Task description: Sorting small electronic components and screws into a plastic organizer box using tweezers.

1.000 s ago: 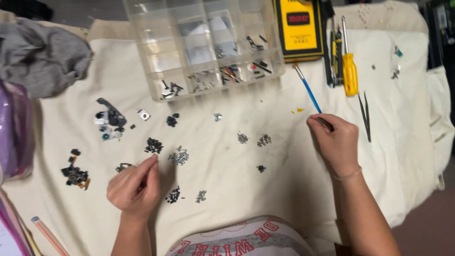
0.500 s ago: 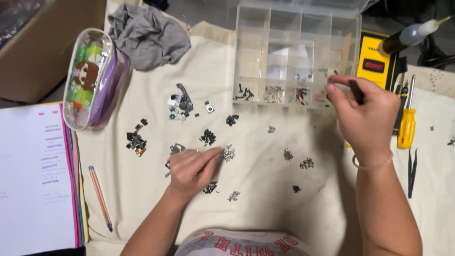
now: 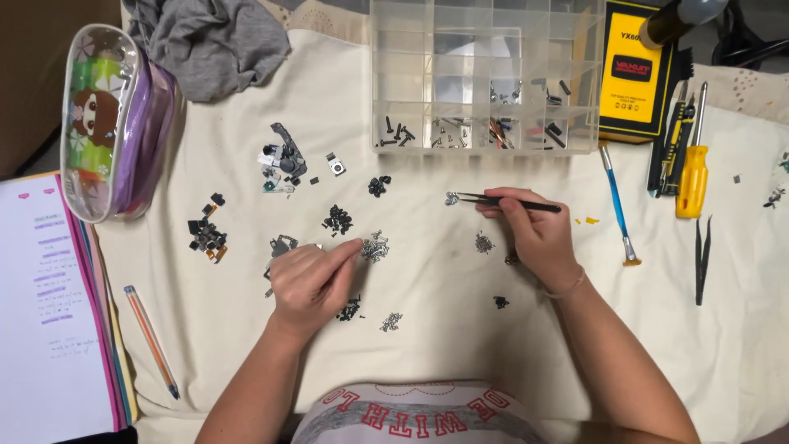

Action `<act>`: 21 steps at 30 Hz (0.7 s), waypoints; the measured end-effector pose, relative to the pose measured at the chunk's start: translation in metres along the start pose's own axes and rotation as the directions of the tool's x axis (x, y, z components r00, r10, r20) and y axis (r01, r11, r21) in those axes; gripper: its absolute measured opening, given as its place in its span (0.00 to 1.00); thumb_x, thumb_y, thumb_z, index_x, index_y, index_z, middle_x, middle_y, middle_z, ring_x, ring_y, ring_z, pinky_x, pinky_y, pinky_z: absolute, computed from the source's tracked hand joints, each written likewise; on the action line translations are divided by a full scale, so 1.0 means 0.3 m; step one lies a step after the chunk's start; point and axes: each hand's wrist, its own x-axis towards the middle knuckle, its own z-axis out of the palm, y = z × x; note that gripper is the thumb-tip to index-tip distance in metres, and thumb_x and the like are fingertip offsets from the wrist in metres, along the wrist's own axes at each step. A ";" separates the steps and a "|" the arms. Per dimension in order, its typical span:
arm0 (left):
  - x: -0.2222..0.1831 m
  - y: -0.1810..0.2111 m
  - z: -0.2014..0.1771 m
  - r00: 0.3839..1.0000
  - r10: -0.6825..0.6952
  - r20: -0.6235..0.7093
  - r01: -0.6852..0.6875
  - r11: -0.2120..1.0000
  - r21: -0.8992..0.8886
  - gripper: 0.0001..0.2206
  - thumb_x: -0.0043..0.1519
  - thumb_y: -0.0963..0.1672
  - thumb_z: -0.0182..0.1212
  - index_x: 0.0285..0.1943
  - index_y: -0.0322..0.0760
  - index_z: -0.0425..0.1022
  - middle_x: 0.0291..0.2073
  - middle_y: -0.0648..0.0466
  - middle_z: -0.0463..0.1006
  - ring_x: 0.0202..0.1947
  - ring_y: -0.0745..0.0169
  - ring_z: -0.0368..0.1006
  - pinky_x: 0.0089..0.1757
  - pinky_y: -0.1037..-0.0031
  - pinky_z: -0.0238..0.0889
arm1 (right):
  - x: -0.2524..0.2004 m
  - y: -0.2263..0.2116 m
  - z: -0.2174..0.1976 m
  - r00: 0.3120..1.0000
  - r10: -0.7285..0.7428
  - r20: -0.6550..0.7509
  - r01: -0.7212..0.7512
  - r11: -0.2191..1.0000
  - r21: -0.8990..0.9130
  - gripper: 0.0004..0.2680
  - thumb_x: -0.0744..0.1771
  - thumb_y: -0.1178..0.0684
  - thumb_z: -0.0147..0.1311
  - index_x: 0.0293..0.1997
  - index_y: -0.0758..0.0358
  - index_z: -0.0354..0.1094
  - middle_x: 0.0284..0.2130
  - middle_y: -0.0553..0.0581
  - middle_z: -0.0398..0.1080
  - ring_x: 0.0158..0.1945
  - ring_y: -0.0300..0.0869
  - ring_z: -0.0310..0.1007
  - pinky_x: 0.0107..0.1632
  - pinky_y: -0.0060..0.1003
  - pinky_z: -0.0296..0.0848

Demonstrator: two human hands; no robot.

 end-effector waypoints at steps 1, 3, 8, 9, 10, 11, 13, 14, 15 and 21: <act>0.002 -0.002 0.002 1.000 0.011 -0.007 -0.011 1.000 -0.001 0.08 0.59 0.36 0.65 0.43 0.33 0.86 0.08 0.55 0.72 0.08 0.65 0.62 0.18 0.77 0.57 | 0.005 -0.005 0.003 1.000 -0.012 -0.003 0.012 1.000 -0.004 0.10 0.73 0.59 0.46 0.48 0.76 0.74 0.33 0.69 0.79 0.38 0.49 0.81 0.45 0.43 0.81; 0.002 -0.004 0.003 1.000 0.013 -0.013 -0.012 0.999 0.034 0.08 0.58 0.35 0.65 0.42 0.34 0.86 0.08 0.54 0.72 0.07 0.62 0.63 0.17 0.75 0.59 | 0.010 -0.015 0.012 1.000 -0.031 0.007 0.031 0.997 -0.064 0.08 0.71 0.60 0.48 0.46 0.75 0.76 0.32 0.68 0.80 0.37 0.50 0.82 0.44 0.43 0.82; 0.005 -0.008 0.008 1.000 -0.001 -0.013 0.001 1.000 0.023 0.08 0.57 0.35 0.65 0.42 0.34 0.86 0.09 0.55 0.74 0.08 0.64 0.64 0.17 0.76 0.59 | 0.011 0.017 0.015 0.995 -0.100 -0.013 0.097 0.987 -0.126 0.07 0.71 0.61 0.51 0.45 0.72 0.77 0.30 0.64 0.80 0.36 0.47 0.82 0.42 0.41 0.82; 0.004 -0.005 0.008 1.000 -0.005 -0.017 0.005 1.000 0.023 0.07 0.57 0.35 0.66 0.41 0.34 0.86 0.09 0.54 0.75 0.08 0.62 0.65 0.17 0.75 0.60 | 0.005 0.018 0.017 0.993 -0.112 -0.033 0.108 0.988 -0.114 0.07 0.71 0.61 0.51 0.45 0.72 0.77 0.31 0.64 0.80 0.36 0.47 0.82 0.42 0.41 0.82; -0.001 -0.001 0.003 1.000 -0.007 -0.014 0.008 1.000 0.023 0.07 0.57 0.35 0.66 0.41 0.34 0.86 0.09 0.54 0.75 0.08 0.62 0.65 0.17 0.75 0.60 | -0.001 -0.011 0.015 0.994 -0.109 -0.034 0.104 0.988 -0.113 0.07 0.71 0.61 0.51 0.45 0.72 0.77 0.31 0.64 0.80 0.36 0.47 0.82 0.42 0.41 0.82; 0.000 -0.004 0.004 1.000 -0.001 -0.023 0.002 1.000 0.028 0.07 0.57 0.35 0.65 0.41 0.33 0.86 0.09 0.54 0.74 0.08 0.62 0.65 0.17 0.75 0.60 | 0.000 -0.039 0.008 0.986 -0.148 -0.076 0.139 0.984 -0.112 0.08 0.71 0.60 0.50 0.43 0.72 0.77 0.30 0.65 0.80 0.35 0.49 0.82 0.41 0.42 0.82; -0.003 -0.007 0.004 0.999 0.021 -0.040 -0.020 0.999 0.028 0.07 0.57 0.35 0.65 0.40 0.32 0.86 0.09 0.53 0.74 0.08 0.61 0.64 0.18 0.76 0.60 | 0.020 -0.108 -0.025 0.972 -0.202 -0.124 0.187 0.975 -0.123 0.08 0.71 0.60 0.50 0.42 0.73 0.78 0.30 0.66 0.80 0.34 0.50 0.83 0.41 0.43 0.82; -0.007 -0.009 0.003 0.998 0.055 -0.009 -0.054 0.996 0.066 0.07 0.58 0.34 0.66 0.42 0.30 0.84 0.13 0.55 0.72 0.11 0.64 0.61 0.20 0.76 0.55 | 0.037 -0.150 -0.051 0.969 -0.182 -0.169 0.163 0.979 -0.123 0.09 0.72 0.60 0.47 0.45 0.77 0.74 0.34 0.69 0.78 0.37 0.52 0.83 0.43 0.40 0.83; -0.014 -0.009 0.000 0.996 0.084 0.026 -0.087 0.991 0.102 0.07 0.59 0.33 0.67 0.44 0.29 0.81 0.17 0.57 0.70 0.15 0.68 0.57 0.22 0.76 0.50 | 0.047 -0.193 -0.076 0.964 -0.157 -0.215 0.133 0.984 -0.121 0.10 0.73 0.60 0.43 0.48 0.80 0.70 0.37 0.72 0.77 0.41 0.55 0.83 0.45 0.36 0.83; -0.024 -0.027 0.010 0.998 0.070 -0.005 -0.069 0.992 0.109 0.06 0.58 0.33 0.66 0.42 0.27 0.82 0.16 0.56 0.73 0.14 0.68 0.60 0.21 0.77 0.54 | 0.290 -0.227 -0.151 0.949 -0.255 -0.185 0.202 0.943 -0.264 0.10 0.74 0.64 0.43 0.49 0.83 0.71 0.40 0.72 0.76 0.41 0.53 0.82 0.47 0.38 0.84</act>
